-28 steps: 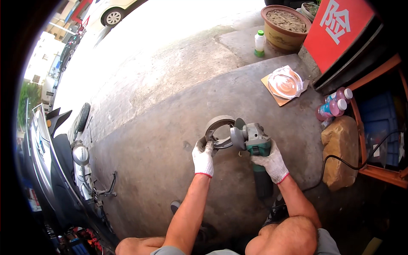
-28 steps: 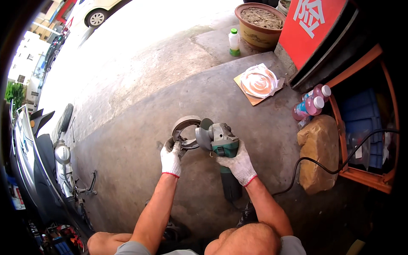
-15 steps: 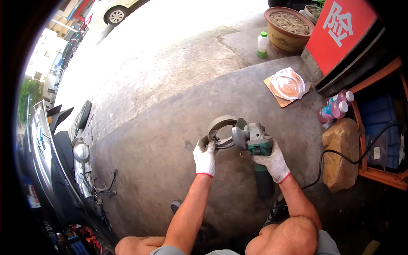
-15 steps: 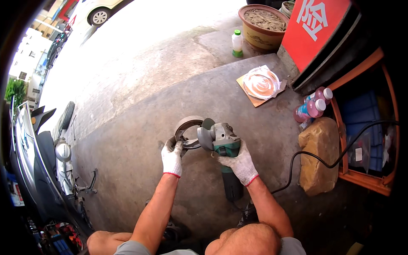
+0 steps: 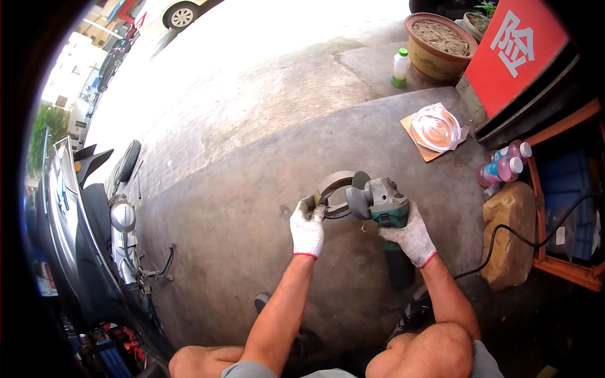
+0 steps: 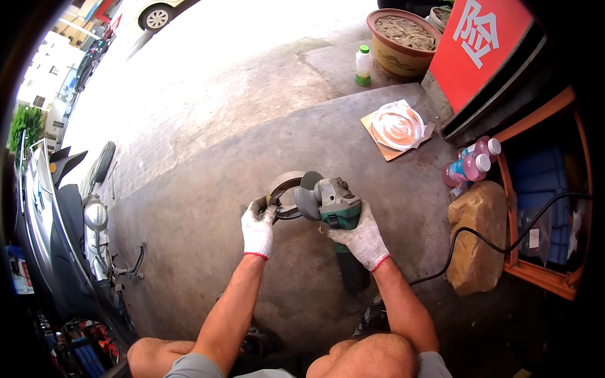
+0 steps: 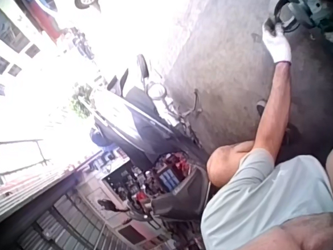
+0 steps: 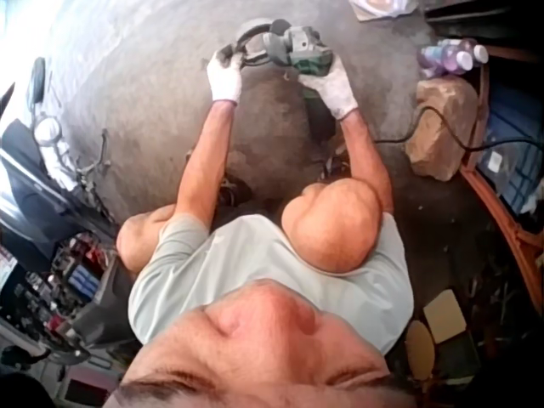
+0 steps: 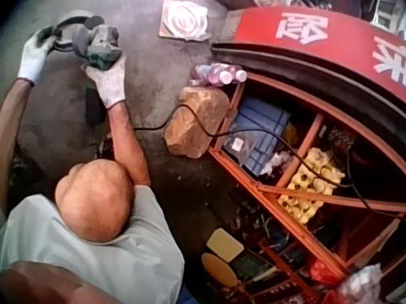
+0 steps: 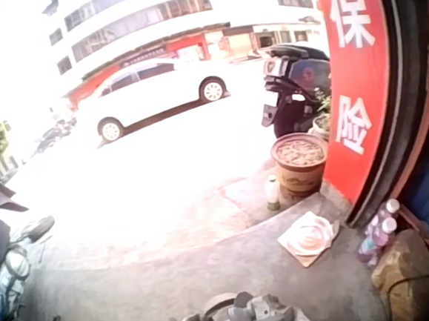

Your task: The person holds a motorcycle brake shoe with both hands and uses a hand-held angle grinder to sand its inner surface.

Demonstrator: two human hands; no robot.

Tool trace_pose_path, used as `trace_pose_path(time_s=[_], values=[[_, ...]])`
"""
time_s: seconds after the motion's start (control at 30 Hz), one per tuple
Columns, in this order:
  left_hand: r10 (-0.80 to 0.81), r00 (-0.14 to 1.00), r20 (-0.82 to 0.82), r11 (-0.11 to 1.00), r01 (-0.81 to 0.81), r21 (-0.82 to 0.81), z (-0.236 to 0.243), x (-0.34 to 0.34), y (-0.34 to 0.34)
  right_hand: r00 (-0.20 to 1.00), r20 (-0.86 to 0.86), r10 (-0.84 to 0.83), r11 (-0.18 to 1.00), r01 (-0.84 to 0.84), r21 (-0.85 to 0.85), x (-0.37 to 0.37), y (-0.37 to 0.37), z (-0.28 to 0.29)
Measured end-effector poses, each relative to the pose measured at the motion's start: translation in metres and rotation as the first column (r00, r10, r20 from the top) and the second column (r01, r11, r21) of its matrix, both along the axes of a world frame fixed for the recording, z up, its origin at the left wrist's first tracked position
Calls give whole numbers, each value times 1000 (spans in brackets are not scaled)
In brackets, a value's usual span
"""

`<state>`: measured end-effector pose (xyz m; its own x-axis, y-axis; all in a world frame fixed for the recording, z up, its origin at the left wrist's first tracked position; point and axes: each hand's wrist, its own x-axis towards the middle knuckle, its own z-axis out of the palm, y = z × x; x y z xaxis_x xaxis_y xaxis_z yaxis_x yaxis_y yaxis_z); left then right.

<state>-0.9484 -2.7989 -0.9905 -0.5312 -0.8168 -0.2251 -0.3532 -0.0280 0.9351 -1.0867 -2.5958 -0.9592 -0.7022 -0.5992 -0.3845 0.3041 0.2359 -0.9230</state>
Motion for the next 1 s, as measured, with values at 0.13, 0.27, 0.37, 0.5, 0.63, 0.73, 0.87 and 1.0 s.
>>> trace_pose_path(time_s=[0.13,0.27,0.37,0.5,0.63,0.73,0.87,1.0], values=[[8,1000,14,996,-7,-85,-2,0,-2,995,-79,53,998,-50,43,-3,-1,4],[-15,997,73,984,28,-175,11,-4,0,977,-170,126,988,-108,114,-8,-1,13],[-52,984,171,956,98,-277,24,-7,-1,956,-236,176,971,-128,204,-10,-3,17],[-91,971,223,933,161,-322,35,-9,-3,919,-297,260,939,-169,300,-11,-5,28],[-129,946,296,876,249,-414,39,-9,-4,864,-373,338,904,-189,382,-13,-9,36],[-129,940,317,848,271,-457,38,-8,-5,872,-299,387,848,-210,486,-13,-16,52],[-143,925,351,819,310,-482,42,-10,-5,792,-428,435,845,-196,497,-14,-14,53],[-140,921,365,808,319,-496,42,-10,-5,755,-466,461,840,-203,503,-13,-16,57]])
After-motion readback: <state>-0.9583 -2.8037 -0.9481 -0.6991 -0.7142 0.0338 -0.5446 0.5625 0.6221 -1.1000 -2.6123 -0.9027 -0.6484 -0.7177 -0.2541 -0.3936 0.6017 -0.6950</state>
